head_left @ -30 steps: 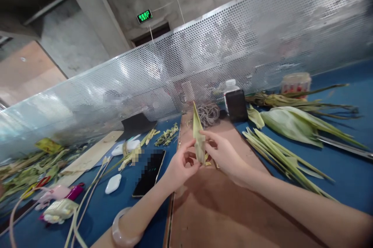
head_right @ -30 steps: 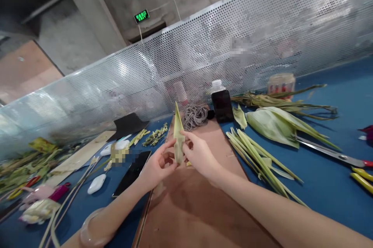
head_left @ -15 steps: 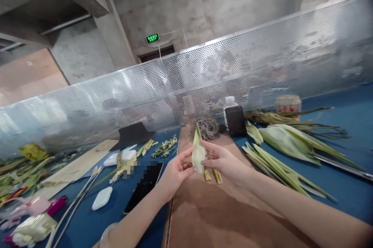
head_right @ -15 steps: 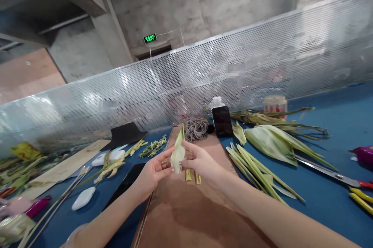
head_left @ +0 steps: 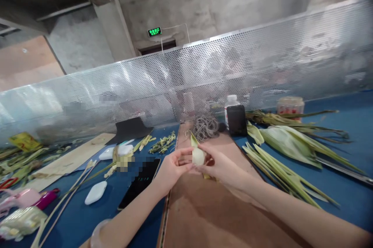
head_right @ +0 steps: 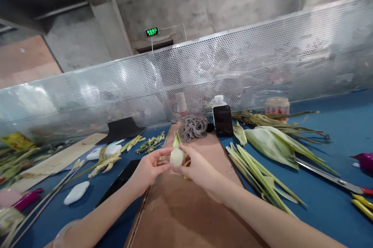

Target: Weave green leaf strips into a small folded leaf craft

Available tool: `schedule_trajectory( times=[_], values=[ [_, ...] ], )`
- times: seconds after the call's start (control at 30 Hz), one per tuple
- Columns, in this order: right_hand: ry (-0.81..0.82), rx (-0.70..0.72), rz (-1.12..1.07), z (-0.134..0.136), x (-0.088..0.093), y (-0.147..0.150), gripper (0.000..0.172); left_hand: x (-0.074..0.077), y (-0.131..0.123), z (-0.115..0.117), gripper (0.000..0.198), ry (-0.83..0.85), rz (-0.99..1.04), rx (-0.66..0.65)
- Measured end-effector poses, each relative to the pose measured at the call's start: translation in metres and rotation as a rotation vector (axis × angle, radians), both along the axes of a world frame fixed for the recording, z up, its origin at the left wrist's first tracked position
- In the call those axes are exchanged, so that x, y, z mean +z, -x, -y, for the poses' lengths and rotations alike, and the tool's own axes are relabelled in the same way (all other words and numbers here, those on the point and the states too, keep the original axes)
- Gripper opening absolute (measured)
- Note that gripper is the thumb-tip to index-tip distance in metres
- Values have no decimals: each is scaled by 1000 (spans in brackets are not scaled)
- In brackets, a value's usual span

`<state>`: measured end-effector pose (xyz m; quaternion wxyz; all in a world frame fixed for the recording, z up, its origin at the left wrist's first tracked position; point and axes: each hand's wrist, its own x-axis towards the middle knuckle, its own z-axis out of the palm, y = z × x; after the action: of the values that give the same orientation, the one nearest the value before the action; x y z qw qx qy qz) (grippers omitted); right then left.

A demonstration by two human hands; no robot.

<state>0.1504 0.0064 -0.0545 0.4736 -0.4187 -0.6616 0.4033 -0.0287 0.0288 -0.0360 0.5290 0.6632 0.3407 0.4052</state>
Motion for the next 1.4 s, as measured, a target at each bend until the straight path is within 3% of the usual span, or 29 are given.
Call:
schedule_trajectory(
  times=[0.23,0.43,0.63,0.73,0.83,0.9,1.03,1.17,1.4],
  values=[
    [-325,-112,267,2,-4,3,50,-4,-1,1,46,-26,47,-16],
    [-424,-167,440,1,-13,3,20,-2,-2,3,52,-18,65,-48],
    [-431,-184,574,6,-10,2,26,0,-3,9,45,-59,15,-41],
    [-409,-185,615,11,-4,2,29,2,-1,11,34,-198,-133,13],
    [-483,-153,584,15,-1,4,21,5,2,12,31,-490,-242,112],
    [-513,-132,555,18,1,5,17,8,5,12,35,-614,-253,85],
    [-483,-114,485,23,3,10,19,7,11,9,26,-675,-313,1],
    [-428,-116,366,24,6,11,23,4,13,3,27,-622,-326,101],
    [-361,-114,233,21,8,11,30,2,10,1,16,-383,-358,53]
  ],
)
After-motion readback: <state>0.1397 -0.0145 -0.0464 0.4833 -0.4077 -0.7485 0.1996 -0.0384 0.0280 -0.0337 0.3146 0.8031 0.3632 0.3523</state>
